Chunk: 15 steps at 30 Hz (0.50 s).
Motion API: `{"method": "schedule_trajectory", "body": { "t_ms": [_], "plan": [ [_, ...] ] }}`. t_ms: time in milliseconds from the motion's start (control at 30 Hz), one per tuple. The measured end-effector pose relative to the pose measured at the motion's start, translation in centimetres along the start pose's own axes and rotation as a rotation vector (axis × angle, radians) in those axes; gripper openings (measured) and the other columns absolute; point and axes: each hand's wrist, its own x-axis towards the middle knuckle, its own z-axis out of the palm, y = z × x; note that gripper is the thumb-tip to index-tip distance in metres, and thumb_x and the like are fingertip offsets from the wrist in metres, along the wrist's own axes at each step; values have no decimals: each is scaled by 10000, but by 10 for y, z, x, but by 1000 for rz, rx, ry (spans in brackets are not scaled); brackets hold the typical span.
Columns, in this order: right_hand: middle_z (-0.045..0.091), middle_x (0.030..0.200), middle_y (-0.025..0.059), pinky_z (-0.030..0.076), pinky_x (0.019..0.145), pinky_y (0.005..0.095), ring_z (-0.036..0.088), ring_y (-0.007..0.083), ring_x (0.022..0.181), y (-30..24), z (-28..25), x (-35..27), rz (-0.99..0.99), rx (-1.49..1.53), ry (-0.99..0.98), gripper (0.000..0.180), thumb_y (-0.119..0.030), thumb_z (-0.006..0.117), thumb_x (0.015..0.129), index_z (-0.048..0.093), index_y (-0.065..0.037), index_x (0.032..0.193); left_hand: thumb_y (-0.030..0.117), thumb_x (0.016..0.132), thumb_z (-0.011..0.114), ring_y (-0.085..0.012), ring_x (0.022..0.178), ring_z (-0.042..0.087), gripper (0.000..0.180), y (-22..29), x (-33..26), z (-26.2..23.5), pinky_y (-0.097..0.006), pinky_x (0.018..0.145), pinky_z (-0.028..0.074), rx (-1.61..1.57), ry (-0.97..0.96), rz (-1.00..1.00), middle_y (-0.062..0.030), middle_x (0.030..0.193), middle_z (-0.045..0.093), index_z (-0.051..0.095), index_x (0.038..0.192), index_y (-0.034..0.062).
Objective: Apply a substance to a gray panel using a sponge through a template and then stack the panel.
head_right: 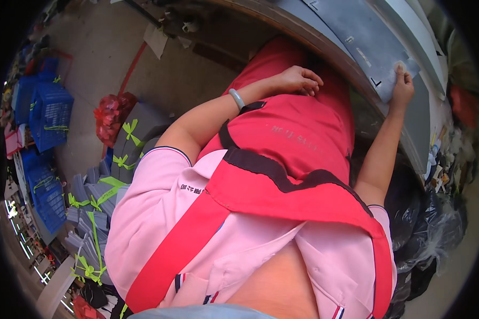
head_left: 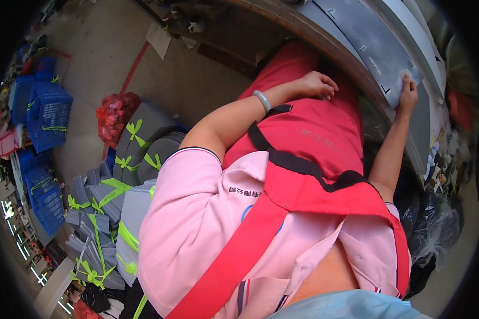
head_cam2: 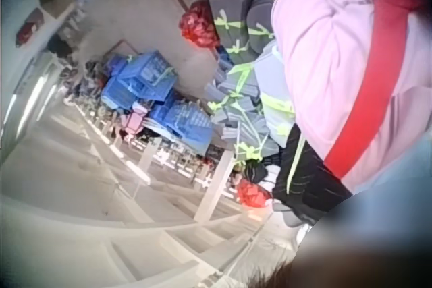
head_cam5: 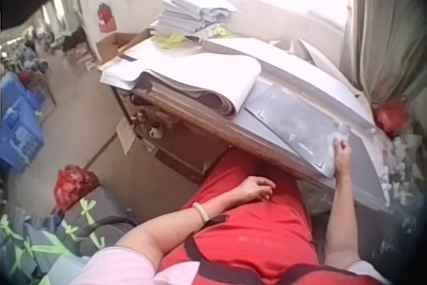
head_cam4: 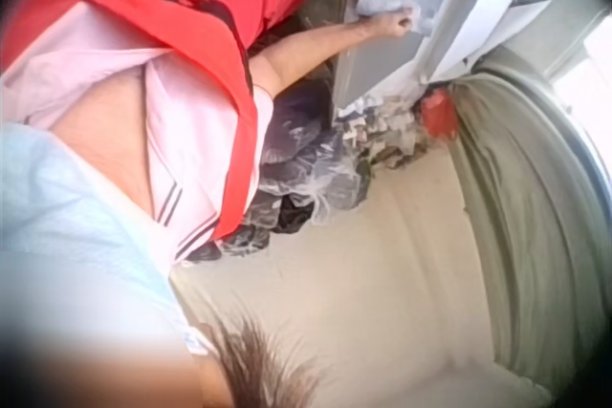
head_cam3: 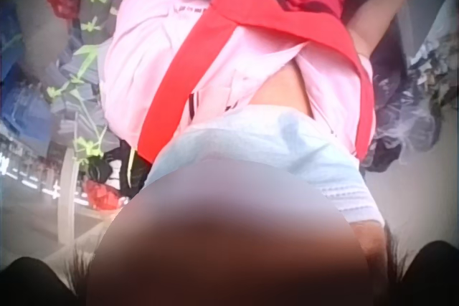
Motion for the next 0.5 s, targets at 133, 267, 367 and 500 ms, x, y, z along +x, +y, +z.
{"method": "schedule_trajectory", "body": {
  "t_ms": [133,267,367,500],
  "plan": [
    [636,836,-43,441,707,227,514,49,762,-6,4,-5,30,47,5,294,-331,747,976,739,-41,931,116,990,659,-157,861,711,274,6,-11,0,-275,777,599,-18,-28,2,-98,1037,724,673,1235,-5],
    [640,844,-48,446,716,230,521,48,772,-7,5,-10,-14,63,32,306,-341,750,973,742,-36,955,120,993,659,-145,860,705,274,9,-17,1,-272,782,595,-49,-4,-11,-93,1057,714,675,1244,13],
    [656,865,-41,454,737,229,536,53,799,-6,5,-9,18,69,2,312,-343,754,969,749,-32,986,116,995,655,-147,885,706,273,8,-12,3,-269,784,595,-47,11,-30,-88,1060,704,675,1248,15],
    [665,893,-35,457,758,225,552,53,827,-5,7,-8,24,77,36,321,-347,739,979,756,-32,1038,124,998,645,-150,870,711,281,4,-6,2,-271,784,595,-17,-14,-14,-90,1057,713,673,1252,9]
  ]
}}
